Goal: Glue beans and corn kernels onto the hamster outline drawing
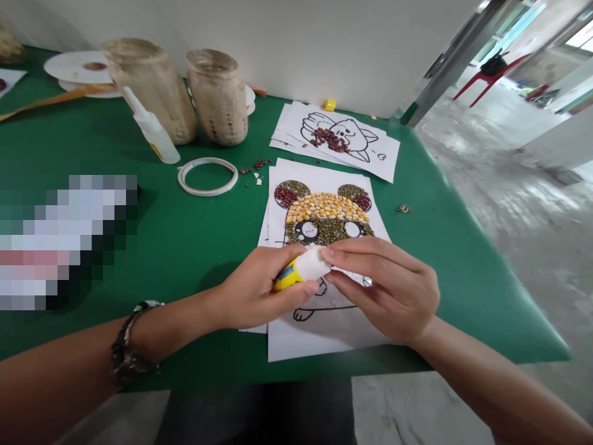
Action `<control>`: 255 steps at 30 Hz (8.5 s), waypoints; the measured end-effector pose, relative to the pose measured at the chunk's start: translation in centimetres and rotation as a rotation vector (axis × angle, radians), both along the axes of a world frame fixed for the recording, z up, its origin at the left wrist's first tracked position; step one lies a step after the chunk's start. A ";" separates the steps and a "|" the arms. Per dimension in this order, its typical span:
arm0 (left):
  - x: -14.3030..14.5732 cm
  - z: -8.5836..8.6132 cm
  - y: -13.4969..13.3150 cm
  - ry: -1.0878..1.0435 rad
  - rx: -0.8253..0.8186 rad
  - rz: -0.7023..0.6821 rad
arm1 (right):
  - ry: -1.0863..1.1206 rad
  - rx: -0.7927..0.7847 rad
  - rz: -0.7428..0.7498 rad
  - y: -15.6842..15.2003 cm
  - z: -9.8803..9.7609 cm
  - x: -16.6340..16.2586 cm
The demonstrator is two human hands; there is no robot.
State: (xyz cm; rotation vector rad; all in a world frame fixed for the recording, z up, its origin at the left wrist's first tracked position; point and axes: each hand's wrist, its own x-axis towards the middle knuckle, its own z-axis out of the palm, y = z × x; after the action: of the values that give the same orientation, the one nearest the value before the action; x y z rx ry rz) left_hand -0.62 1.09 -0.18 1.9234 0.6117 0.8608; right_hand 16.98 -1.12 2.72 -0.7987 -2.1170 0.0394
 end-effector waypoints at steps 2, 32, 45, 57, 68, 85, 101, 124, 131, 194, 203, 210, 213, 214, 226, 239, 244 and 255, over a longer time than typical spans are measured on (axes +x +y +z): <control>0.1 0.0 0.0 -0.008 0.018 0.010 | 0.007 0.008 -0.009 0.0 -0.1 0.0; -0.2 0.1 1.2 -0.106 -0.286 0.321 | -0.659 -0.073 -0.201 0.9 -3.5 2.6; -0.2 0.1 1.1 -0.062 -0.262 0.326 | -0.563 -0.122 -0.181 1.3 -3.6 2.4; -0.1 0.1 1.1 -0.054 -0.237 0.316 | -0.535 -0.048 -0.263 1.8 -3.8 2.1; -0.1 0.1 1.1 -0.036 -0.201 0.312 | -0.428 -0.148 -0.278 2.2 -4.2 1.8; -0.2 0.0 1.1 -0.048 -0.147 0.306 | -0.333 -0.322 -0.317 3.7 -3.9 0.8; -0.2 -0.1 1.1 -0.068 -0.207 0.304 | -0.275 -0.327 -0.338 3.6 -3.2 1.1; -0.3 1.7 -0.3 -0.027 -0.234 0.255 | 0.364 -0.458 -0.539 5.7 0.0 7.7; -1.7 3.2 -4.5 0.446 -0.329 0.125 | 0.392 -0.567 -0.602 5.9 0.7 9.2; -5.5 2.9 -3.4 0.266 -0.120 0.454 | 0.017 -0.612 -0.764 7.9 2.0 7.7; -2.9 3.2 2.0 0.462 0.153 0.578 | -0.216 -0.393 -0.606 12.5 4.4 0.5; -2.8 1.9 4.0 0.574 0.180 0.800 | -0.306 -0.215 -0.240 17.1 6.2 -8.1; -3.0 1.6 3.9 0.617 0.205 0.810 | -0.361 -0.180 -0.177 18.1 6.2 -11.1; -3.1 1.5 3.9 0.628 0.210 0.816 | -0.379 -0.182 -0.175 18.4 6.1 -12.0; -4.3 0.7 4.8 0.574 0.266 1.005 | -0.538 -0.220 -0.341 19.5 5.3 -14.0; -4.5 1.4 2.1 0.276 0.408 1.010 | -0.748 0.232 -0.163 5.8 11.6 -2.4; -3.4 3.5 -3.4 0.097 0.588 0.553 | -0.751 0.264 0.019 -2.7 9.9 -0.2; -1.5 2.4 -4.2 -0.205 0.436 0.366 | -0.549 0.029 0.320 -3.2 9.6 0.4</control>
State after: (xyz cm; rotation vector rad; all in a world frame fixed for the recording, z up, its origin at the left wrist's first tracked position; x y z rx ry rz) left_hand -2.12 -3.12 2.26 2.0981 0.7048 1.5066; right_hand 17.41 -4.31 12.35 -0.4758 -2.7437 -0.0467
